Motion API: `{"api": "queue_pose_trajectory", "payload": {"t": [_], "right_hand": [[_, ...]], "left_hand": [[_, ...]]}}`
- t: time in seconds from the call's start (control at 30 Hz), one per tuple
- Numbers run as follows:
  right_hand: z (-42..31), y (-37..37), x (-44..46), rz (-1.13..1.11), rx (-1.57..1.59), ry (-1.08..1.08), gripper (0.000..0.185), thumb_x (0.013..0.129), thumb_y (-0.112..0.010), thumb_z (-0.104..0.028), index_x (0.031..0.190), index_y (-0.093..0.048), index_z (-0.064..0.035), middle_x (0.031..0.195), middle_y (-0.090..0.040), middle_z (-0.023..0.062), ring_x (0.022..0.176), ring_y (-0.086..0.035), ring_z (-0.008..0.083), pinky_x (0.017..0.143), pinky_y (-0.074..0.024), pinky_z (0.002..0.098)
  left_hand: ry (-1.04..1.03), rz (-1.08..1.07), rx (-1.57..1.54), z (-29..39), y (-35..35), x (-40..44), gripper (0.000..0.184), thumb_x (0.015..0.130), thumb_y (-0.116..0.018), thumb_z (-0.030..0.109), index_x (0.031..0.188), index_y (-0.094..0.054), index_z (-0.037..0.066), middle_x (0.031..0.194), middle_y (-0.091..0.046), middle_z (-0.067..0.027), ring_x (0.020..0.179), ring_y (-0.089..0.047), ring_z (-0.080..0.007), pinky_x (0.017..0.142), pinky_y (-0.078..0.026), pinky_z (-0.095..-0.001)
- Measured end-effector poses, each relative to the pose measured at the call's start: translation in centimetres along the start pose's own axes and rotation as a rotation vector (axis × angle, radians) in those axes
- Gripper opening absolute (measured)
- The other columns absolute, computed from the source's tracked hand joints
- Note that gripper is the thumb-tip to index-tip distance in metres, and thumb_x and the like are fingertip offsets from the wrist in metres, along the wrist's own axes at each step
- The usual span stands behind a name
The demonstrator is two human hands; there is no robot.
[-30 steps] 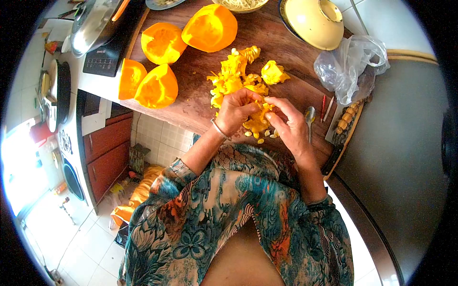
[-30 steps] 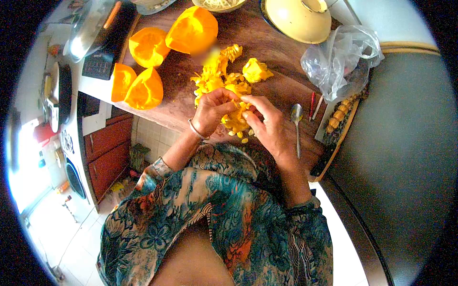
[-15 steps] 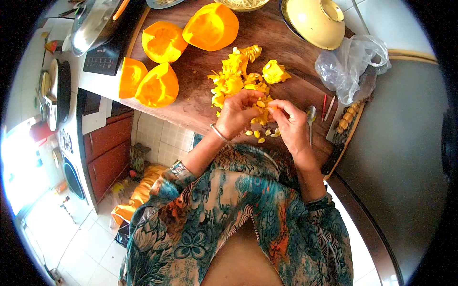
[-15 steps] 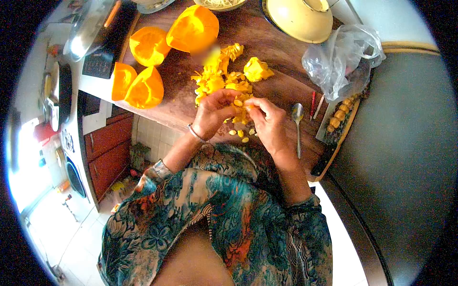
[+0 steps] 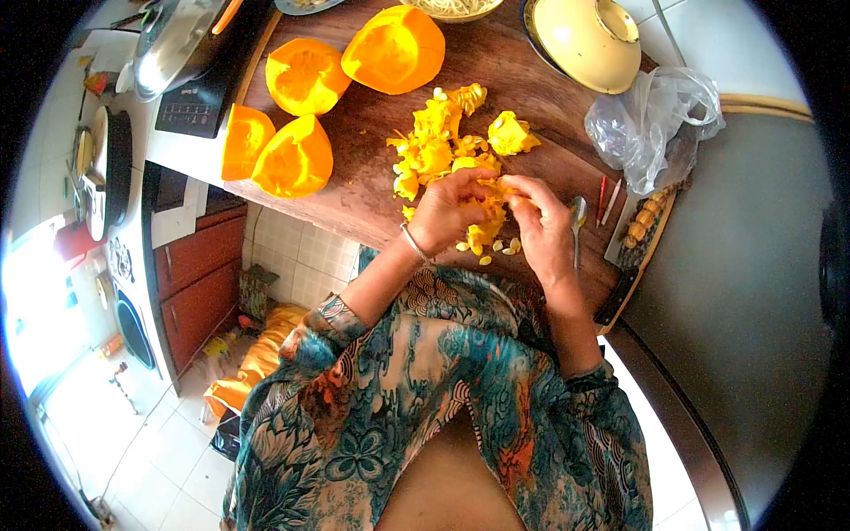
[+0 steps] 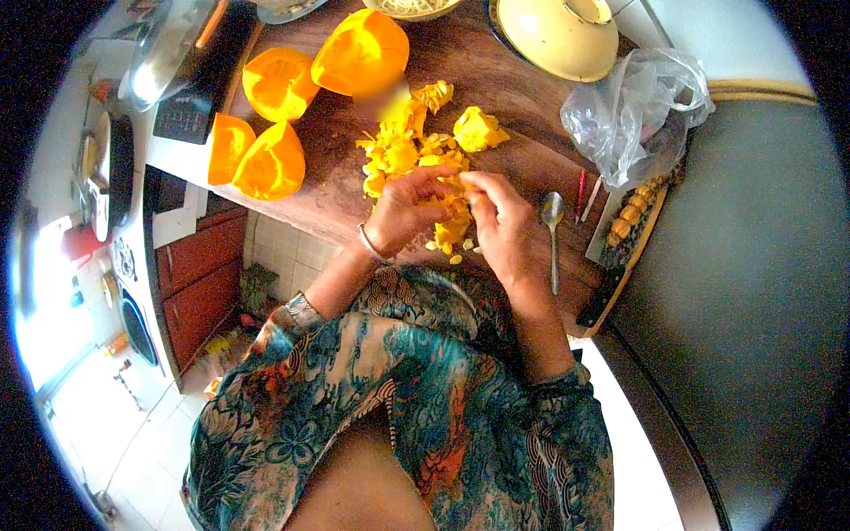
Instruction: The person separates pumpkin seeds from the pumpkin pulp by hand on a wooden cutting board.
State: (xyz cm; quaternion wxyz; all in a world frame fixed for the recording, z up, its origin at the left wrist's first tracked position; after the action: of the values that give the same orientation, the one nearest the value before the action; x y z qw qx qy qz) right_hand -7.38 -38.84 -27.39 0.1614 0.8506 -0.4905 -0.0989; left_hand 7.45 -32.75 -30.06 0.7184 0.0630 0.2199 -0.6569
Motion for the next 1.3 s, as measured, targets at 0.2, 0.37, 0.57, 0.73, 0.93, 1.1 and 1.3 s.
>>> {"api": "queue_pose_trajectory", "payload": {"t": [0.2,0.37,0.57,0.73,0.93,1.1,1.3], "right_hand": [[1.2,1.0,0.1,0.023,-0.243,0.221,0.017,0.080,-0.056,0.004,0.097,-0.059,0.0008,0.098,-0.062,0.0142,0.093,-0.061,0.0274,0.082,-0.0474,0.0332],[-0.8,1.3,-1.0,-0.001,-0.038,-0.002,0.014,0.082,-0.057,0.000,0.096,-0.060,0.0006,0.097,-0.062,0.0133,0.094,-0.060,0.0269,0.083,-0.0463,0.0331],[-2.5,0.3,-0.6,-0.062,-0.114,0.229,0.029,0.079,-0.062,-0.001,0.107,-0.055,-0.0013,0.097,-0.058,0.0157,0.091,-0.058,0.0319,0.081,-0.0462,0.0367],[-1.2,-0.4,-0.1,-0.113,-0.136,0.274,0.021,0.079,-0.060,0.000,0.100,-0.056,-0.0015,0.089,-0.058,0.0167,0.081,-0.058,0.0347,0.071,-0.0481,0.0389],[-0.8,0.6,0.2,-0.086,-0.141,0.186,0.016,0.081,-0.058,-0.002,0.097,-0.055,-0.0021,0.085,-0.060,0.0174,0.077,-0.061,0.0352,0.066,-0.0491,0.0387],[-1.0,0.9,-0.2,-0.112,-0.117,0.013,0.012,0.082,-0.058,-0.004,0.094,-0.056,-0.0027,0.088,-0.061,0.0181,0.080,-0.062,0.0357,0.067,-0.0493,0.0380],[0.9,0.6,-0.3,-0.095,-0.112,0.120,0.014,0.082,-0.059,-0.005,0.096,-0.058,-0.0023,0.092,-0.062,0.0173,0.084,-0.062,0.0338,0.071,-0.0495,0.0376]], "left_hand": [[0.025,-0.022,-0.250,-0.1,1.1,-0.1,0.042,0.078,-0.053,-0.011,0.118,-0.054,0.002,0.103,-0.062,-0.0088,0.089,-0.060,-0.0148,0.080,-0.049,-0.0272],[-0.015,0.012,-0.592,-0.2,1.2,-0.2,0.037,0.079,-0.053,-0.010,0.114,-0.057,0.002,0.099,-0.063,-0.0069,0.088,-0.060,-0.0151,0.079,-0.050,-0.0277],[-0.018,0.022,-0.554,-0.5,1.0,-0.2,0.034,0.079,-0.054,-0.009,0.111,-0.058,0.002,0.099,-0.063,-0.0063,0.086,-0.060,-0.0141,0.079,-0.049,-0.0267],[0.024,0.032,-0.450,-0.3,1.1,-0.2,0.030,0.080,-0.057,-0.007,0.108,-0.058,0.001,0.097,-0.063,-0.0058,0.084,-0.061,-0.0134,0.078,-0.049,-0.0253],[0.037,0.069,-0.438,-0.2,1.1,-0.5,0.025,0.077,-0.061,-0.006,0.101,-0.062,0.001,0.089,-0.062,-0.0022,0.076,-0.057,-0.0083,0.071,-0.047,-0.0215],[0.097,0.062,-0.467,0.3,1.1,-0.3,0.024,0.081,-0.058,-0.004,0.103,-0.061,0.004,0.087,-0.062,-0.0015,0.075,-0.057,-0.0086,0.069,-0.047,-0.0221],[0.110,0.081,-0.679,-0.7,1.8,-0.2,0.024,0.083,-0.055,-0.004,0.104,-0.062,0.004,0.091,-0.062,-0.0027,0.079,-0.059,-0.0111,0.071,-0.048,-0.0235]]}}
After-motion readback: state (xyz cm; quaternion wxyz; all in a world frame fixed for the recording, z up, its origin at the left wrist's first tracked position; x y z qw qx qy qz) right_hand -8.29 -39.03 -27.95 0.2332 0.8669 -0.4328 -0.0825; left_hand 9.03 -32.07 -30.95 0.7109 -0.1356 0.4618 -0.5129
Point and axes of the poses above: each hand's wrist, its own x-axis towards the middle knuckle, its own y-axis out of the back of the hand, z = x × y, the point moved 1 cm from there along x, towards the middle knuckle
